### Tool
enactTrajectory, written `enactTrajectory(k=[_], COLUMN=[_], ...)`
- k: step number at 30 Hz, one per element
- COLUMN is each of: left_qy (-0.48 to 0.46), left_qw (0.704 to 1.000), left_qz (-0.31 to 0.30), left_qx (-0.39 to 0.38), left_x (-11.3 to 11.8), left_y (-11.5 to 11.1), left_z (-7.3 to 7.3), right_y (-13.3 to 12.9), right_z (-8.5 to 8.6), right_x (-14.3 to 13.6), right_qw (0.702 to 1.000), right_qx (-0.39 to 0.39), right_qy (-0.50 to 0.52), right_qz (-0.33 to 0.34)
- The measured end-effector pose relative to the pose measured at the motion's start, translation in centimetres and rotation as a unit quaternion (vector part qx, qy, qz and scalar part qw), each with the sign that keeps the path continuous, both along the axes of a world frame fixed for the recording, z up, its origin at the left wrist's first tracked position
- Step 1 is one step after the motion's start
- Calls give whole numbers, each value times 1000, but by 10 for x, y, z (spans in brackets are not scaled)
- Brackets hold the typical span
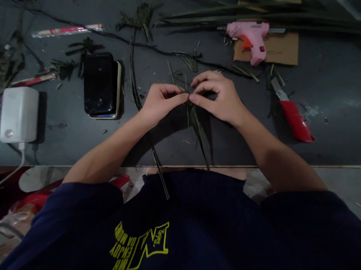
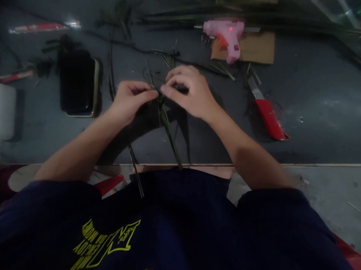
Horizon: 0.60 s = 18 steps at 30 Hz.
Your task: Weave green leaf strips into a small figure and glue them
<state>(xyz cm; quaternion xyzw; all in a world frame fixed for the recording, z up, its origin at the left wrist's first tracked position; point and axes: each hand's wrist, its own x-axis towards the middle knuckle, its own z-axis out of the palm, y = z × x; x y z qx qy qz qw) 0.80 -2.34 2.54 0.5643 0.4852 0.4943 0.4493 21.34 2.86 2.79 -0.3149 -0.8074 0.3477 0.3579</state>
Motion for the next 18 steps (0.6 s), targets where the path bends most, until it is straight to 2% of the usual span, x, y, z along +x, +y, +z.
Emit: enactTrajectory(k=[4,8,13,18], left_qy=[-20,-26,-15,-50], left_qw=[1000,1000,1000,999], left_qz=[4,4,-7,-7], left_qx=[-18,-14,0,6], left_x=[3,1,0,4], left_y=[-1,-1,-2,-3], left_z=[-1,-2,-2,0], right_y=[-5,-1,-4,-5], right_z=[-1,-2,-1,3], right_x=[-5,-2,-3,-3], right_qw=[999,999,999,1000], right_qx=[-42,-33,-25,-8], right_qy=[6,40,20,26], right_qz=[13,11,18,14])
